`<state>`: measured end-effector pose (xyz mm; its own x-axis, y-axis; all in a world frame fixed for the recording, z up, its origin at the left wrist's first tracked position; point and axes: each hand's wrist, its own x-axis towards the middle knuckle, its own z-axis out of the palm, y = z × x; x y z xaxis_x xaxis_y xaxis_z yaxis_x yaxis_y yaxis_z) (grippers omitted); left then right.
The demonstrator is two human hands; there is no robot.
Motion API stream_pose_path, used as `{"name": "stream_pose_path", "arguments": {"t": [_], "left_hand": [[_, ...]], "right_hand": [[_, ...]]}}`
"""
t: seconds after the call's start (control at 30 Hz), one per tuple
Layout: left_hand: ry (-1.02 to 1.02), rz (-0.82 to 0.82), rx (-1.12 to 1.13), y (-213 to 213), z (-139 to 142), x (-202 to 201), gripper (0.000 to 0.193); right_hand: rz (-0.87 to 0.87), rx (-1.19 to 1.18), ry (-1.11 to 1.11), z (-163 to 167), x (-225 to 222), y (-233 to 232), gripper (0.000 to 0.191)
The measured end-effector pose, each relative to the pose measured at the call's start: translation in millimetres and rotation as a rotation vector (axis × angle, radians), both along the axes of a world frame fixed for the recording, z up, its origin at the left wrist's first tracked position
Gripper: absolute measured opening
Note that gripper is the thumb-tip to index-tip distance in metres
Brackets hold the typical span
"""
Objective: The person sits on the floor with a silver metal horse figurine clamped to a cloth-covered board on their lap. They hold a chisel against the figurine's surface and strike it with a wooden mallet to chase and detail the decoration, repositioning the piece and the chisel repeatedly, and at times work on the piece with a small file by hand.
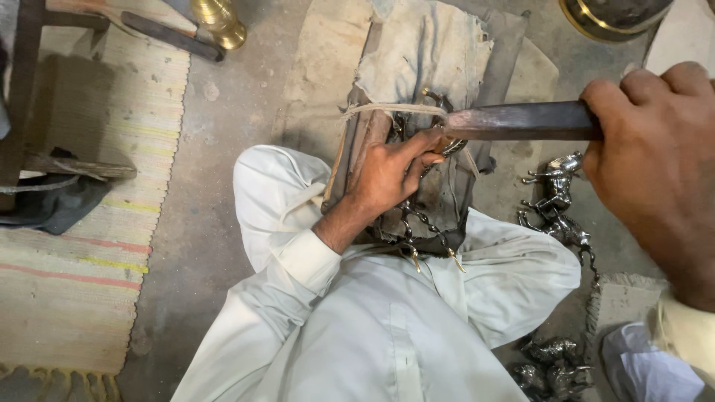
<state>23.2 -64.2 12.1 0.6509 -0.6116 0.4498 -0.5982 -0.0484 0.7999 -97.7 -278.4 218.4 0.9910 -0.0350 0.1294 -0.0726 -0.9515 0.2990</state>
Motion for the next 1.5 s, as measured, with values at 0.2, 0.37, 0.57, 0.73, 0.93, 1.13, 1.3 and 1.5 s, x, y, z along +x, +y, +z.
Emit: {"name": "stream_pose_path", "arguments": {"t": [0.2, 0.37, 0.57, 0.73, 0.93, 1.13, 1.3, 1.5], "left_hand": [[0.011, -0.008, -0.016, 0.2, 2.3, 0.1, 0.043], [0.006, -0.024, -0.031, -0.6, 3.0, -0.6, 0.041], [0.224, 0.043, -0.268, 0.5, -10.4, -3.7, 0.034], [0.706, -0.113, -0.522, -0.1, -35.6, 5.5, 0.031], [0.836, -0.131, -0.510, -4.8, -48.8, 6.9, 0.035], [0.892, -0.108, -0.523, 1.4, -42.7, 15.5, 0.032], [0.857, -0.143, -0.526, 3.2, -36.5, 20.5, 0.031], [0.853, -0.146, -0.492, 0.9, -26.8, 27.8, 0.032]], "right_hand": [[-0.015, 0.052, -0.020, -2.2, -4.1, -3.6, 0.020], [-0.128, 0.135, 0.002, 4.1, -0.7, 5.1, 0.021], [-0.051, -0.109, 0.092, -26.1, -9.7, -13.2, 0.042], [-0.387, 0.817, -0.012, -109.2, -50.5, -44.5, 0.062], [-0.869, 1.922, -0.244, -228.0, -104.9, -11.5, 0.037], [-1.203, 1.896, -0.025, -259.3, -107.6, 42.6, 0.027], [-1.114, 1.936, -0.043, -250.4, -90.5, 52.4, 0.026], [-1.074, 1.950, -0.094, -242.2, -80.0, 59.7, 0.023]]}}
